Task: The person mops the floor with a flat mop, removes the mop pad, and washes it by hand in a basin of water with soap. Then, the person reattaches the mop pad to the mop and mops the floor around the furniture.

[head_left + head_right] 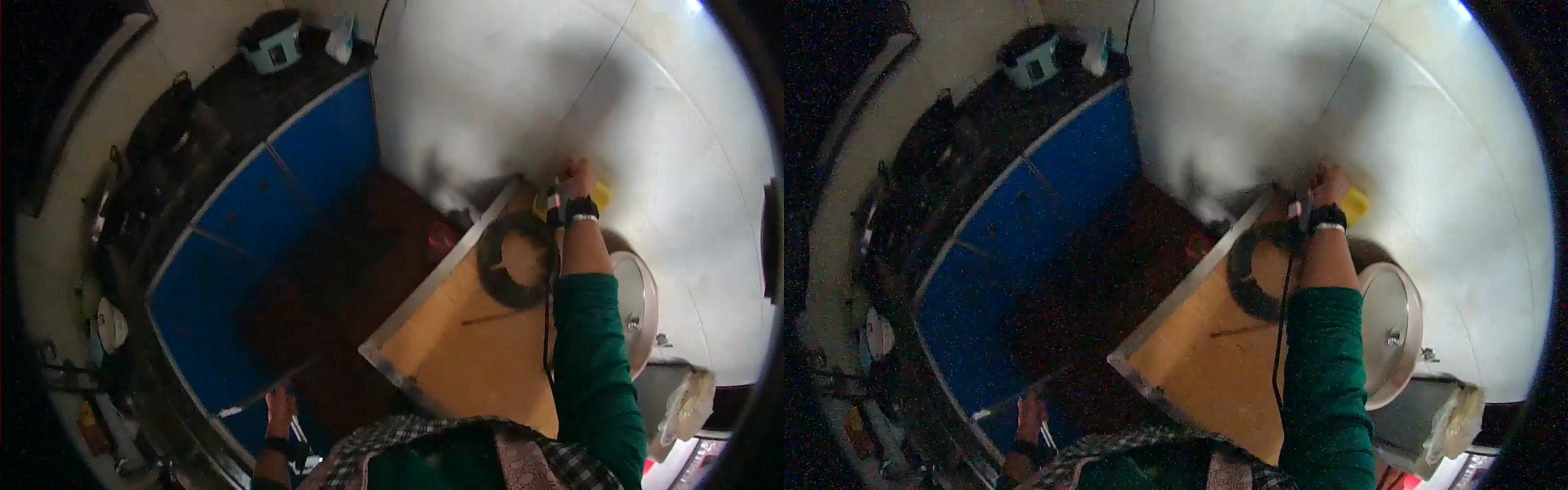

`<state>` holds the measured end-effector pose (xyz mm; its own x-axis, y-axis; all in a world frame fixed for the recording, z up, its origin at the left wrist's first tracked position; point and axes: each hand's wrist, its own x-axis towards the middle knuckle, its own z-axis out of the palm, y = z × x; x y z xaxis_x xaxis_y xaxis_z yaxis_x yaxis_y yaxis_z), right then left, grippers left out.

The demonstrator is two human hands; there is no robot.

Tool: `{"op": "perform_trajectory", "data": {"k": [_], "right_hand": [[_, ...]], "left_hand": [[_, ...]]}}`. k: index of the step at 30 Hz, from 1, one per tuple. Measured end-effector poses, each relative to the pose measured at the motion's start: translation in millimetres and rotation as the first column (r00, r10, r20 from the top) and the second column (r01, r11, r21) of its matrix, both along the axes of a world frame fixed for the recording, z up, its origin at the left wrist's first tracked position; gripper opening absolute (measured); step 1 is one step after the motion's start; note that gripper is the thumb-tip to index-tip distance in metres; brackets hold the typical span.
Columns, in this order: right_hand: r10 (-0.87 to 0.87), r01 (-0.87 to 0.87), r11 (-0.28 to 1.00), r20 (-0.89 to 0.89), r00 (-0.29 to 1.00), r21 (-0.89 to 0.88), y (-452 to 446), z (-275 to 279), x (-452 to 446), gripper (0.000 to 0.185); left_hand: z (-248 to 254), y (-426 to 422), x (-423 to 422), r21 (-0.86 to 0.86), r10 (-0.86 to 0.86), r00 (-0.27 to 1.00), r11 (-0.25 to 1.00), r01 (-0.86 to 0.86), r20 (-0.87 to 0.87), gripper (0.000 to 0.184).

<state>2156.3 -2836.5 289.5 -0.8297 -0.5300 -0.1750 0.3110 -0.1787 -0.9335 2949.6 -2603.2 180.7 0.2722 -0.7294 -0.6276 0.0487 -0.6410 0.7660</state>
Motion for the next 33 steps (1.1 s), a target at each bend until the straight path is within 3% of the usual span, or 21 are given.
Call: {"op": "perform_trajectory", "data": {"k": [2,3,4,5,6,7,8,9,10,11,13,14,15,17,19,22,26,28,33], "right_hand": [[0.11,-0.124,0.987,-0.136,0.984,-0.098,18,9,26,0.018],[0.102,-0.112,0.991,-0.128,0.987,-0.073,14,-15,7,0.018],[0.282,-0.223,0.96,-0.581,0.764,0.171,4,-48,-28,0.017],[0.467,-0.183,0.884,-0.825,0.318,0.43,11,-62,-56,0.017],[0.405,-0.304,0.914,-0.55,0.73,0.269,30,-29,-28,0.016],[0.312,-0.309,0.95,-0.115,0.943,0.05,37,12,19,0.016],[0.385,-0.39,0.913,-0.063,0.921,-0.119,40,5,16,0.018],[0.465,-0.454,0.843,-0.031,0.885,-0.29,39,-5,6,0.02],[0.33,-0.339,0.931,-0.086,0.94,-0.133,32,-8,4,0.023],[0.199,-0.199,0.98,-0.153,0.968,0.016,25,-10,6,0.025],[0.125,-0.124,0.992,-0.105,0.987,0.021,28,8,29,0.027],[0.07,-0.069,0.997,-0.053,0.996,0.026,30,19,33,0.028],[0.057,-0.056,0.998,-0.061,0.996,0.017,28,17,25,0.028],[0.098,-0.102,0.995,0.125,0.987,0.023,21,6,13,0.029],[0.08,-0.083,0.996,0.085,0.993,0.043,37,44,45,0.03],[0.081,-0.087,0.994,0.091,0.993,0.064,42,56,52,0.033],[0.176,-0.177,0.984,0.102,0.979,-0.007,54,50,43,0.033],[0.172,-0.174,0.985,0.136,0.976,0.002,56,50,44,0.032],[0.13,-0.137,0.99,0.194,0.972,0.023,41,33,36,0.03]], "left_hand": [[5,-4,-8,0.097,0.057,0.998,0.994,-0.058,0.006,0.023],[3,-5,-11,0.111,0.086,0.996,0.99,-0.085,-0.004,0.023],[4,-9,-12,0.12,0.108,0.994,0.987,-0.105,-0.018,0.023],[9,-11,-18,0.13,0.078,0.997,0.989,-0.074,-0.029,0.023],[19,-11,-25,0.049,-0.044,0.999,0.998,0.044,-0.005,0.025],[26,-16,-33,-0.034,-0.169,0.985,0.985,0.17,0.023,0.028],[14,-14,-27,-0.034,-0.215,0.977,0.976,0.215,0.003,0.028],[-8,-9,-8,-0.055,-0.122,0.983,0.992,0.115,-0.137,0.029],[-21,-11,-1,-0.056,-0.018,0.962,0.998,0.003,-0.271,0.031],[-25,-22,-9,-0.058,-0.047,0.959,0.998,0.032,-0.28,0.031],[-21,-26,-20,-0.051,-0.091,0.993,0.994,0.094,0.071,0.029],[-9,-30,-30,-0.059,-0.103,0.992,0.992,0.107,0.069,0.029],[5,-37,-42,-0.07,-0.118,0.993,0.99,0.12,0.022,0.029],[12,-45,-51,-0.096,-0.132,0.991,0.987,0.128,-0.035,0.029],[7,-48,-53,0.076,-0.002,0.998,0.997,-0.003,0.066,0.028],[14,-48,-49,0.018,0.005,1.0,1.0,-0.004,-0.014,0.026],[23,-45,-51,0.037,-0.024,0.999,0.999,0.022,0.048,0.027],[20,-39,-50,-0.056,-0.018,1.0,0.998,0.019,0.022,0.028],[20,-44,-60,0.041,0.034,0.999,0.999,-0.035,0.016,0.028]]}}
